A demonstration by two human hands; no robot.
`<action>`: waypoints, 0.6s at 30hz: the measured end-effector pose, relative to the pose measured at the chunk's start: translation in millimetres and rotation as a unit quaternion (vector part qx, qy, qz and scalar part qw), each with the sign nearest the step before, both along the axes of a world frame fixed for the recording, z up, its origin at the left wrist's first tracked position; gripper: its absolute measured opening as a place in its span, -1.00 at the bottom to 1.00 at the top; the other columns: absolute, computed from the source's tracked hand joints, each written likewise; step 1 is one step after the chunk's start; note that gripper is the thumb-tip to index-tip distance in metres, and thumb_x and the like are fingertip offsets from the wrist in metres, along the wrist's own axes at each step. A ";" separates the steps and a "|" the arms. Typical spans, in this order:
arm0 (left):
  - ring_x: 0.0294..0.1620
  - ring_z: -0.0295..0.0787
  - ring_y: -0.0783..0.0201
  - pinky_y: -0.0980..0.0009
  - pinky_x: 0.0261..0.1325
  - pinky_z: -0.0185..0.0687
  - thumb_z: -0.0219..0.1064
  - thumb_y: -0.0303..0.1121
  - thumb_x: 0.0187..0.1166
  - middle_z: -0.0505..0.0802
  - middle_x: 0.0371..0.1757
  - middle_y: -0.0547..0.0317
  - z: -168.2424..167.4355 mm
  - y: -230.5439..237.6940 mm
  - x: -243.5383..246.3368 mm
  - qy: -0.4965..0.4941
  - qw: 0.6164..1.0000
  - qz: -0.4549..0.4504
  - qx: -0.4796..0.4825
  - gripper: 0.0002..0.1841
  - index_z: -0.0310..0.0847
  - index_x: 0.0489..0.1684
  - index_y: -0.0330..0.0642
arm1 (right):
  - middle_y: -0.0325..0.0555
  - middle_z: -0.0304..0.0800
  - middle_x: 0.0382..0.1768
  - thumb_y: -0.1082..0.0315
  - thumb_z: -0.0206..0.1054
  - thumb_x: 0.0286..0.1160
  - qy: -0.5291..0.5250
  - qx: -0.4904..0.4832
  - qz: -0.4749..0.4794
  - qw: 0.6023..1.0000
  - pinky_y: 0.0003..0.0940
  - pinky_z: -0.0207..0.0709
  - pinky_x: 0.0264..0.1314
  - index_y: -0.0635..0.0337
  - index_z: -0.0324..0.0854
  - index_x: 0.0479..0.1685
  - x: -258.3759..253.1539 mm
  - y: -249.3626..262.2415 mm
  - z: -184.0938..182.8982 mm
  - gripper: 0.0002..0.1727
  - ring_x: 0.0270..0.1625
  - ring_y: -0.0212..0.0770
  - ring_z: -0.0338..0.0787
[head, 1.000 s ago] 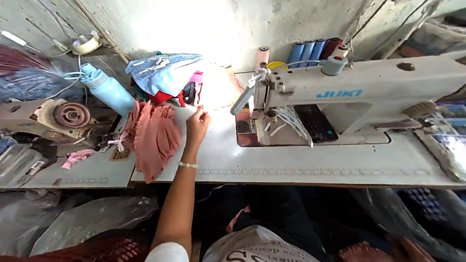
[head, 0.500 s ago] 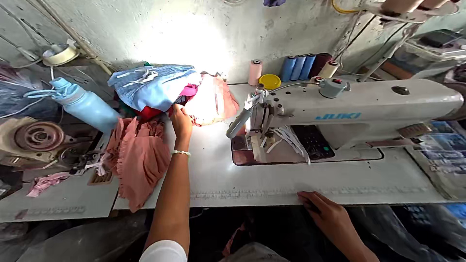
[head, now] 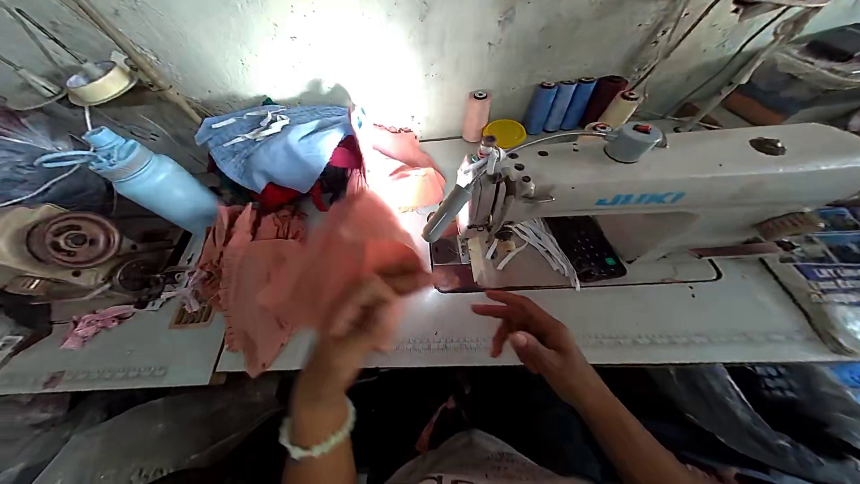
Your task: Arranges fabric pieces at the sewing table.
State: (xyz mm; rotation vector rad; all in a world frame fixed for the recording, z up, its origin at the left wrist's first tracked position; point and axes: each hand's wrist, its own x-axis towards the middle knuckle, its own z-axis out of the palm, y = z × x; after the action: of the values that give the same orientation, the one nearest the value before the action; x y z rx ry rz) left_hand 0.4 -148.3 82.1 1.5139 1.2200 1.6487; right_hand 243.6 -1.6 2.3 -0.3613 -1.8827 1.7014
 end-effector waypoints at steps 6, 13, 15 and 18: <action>0.15 0.78 0.44 0.40 0.29 0.66 0.06 -0.19 0.82 0.88 0.11 0.07 -19.9 7.0 34.7 0.160 0.977 0.064 -0.125 -0.58 0.74 -0.06 -0.40 | -0.40 0.86 -0.31 0.44 0.38 0.48 -0.064 -0.181 -0.009 0.981 -0.71 0.44 -0.56 0.21 0.56 0.38 -15.6 -27.9 -1.2 -0.55 -0.54 -0.64 0.61; 0.76 0.36 -0.05 -0.18 0.75 0.15 0.07 -0.31 0.76 0.56 0.68 -0.03 -122.5 52.1 -26.0 0.456 0.831 0.189 -0.256 -0.54 0.55 0.61 -0.13 | -0.44 0.87 -0.33 0.40 0.26 0.58 -0.124 0.021 -0.210 0.970 -0.74 0.45 -0.52 0.21 0.72 0.01 78.3 25.6 -0.9 -0.81 -0.55 -0.68 0.59; 0.79 0.30 -0.11 -0.27 0.72 0.09 -0.04 -0.27 0.80 0.49 0.73 -0.09 -136.3 60.5 -5.9 0.501 0.786 0.258 -0.255 -0.50 0.46 0.67 -0.15 | -0.12 0.88 -0.06 0.35 0.28 0.63 -0.193 0.096 -0.185 0.959 -0.53 0.61 -0.35 0.34 0.65 0.22 69.8 16.5 2.0 -0.69 -0.37 -0.47 0.73; 0.73 0.37 -0.20 -0.31 0.62 0.20 -0.05 -0.21 0.80 0.51 0.70 -0.19 -131.7 69.0 20.3 0.511 0.749 0.315 -0.281 -0.48 0.47 0.66 -0.19 | 0.20 0.76 0.29 0.24 0.52 0.44 -0.265 0.247 -0.123 0.924 -0.06 0.77 0.10 0.33 0.65 0.37 22.8 -28.7 -19.7 -0.46 0.06 0.00 0.88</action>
State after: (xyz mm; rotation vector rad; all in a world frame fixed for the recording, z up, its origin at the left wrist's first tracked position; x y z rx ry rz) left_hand 20.7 -79.3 -49.6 1.6725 2.7418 0.4417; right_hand 266.4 -30.3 -17.3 -0.8702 -2.4371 0.9665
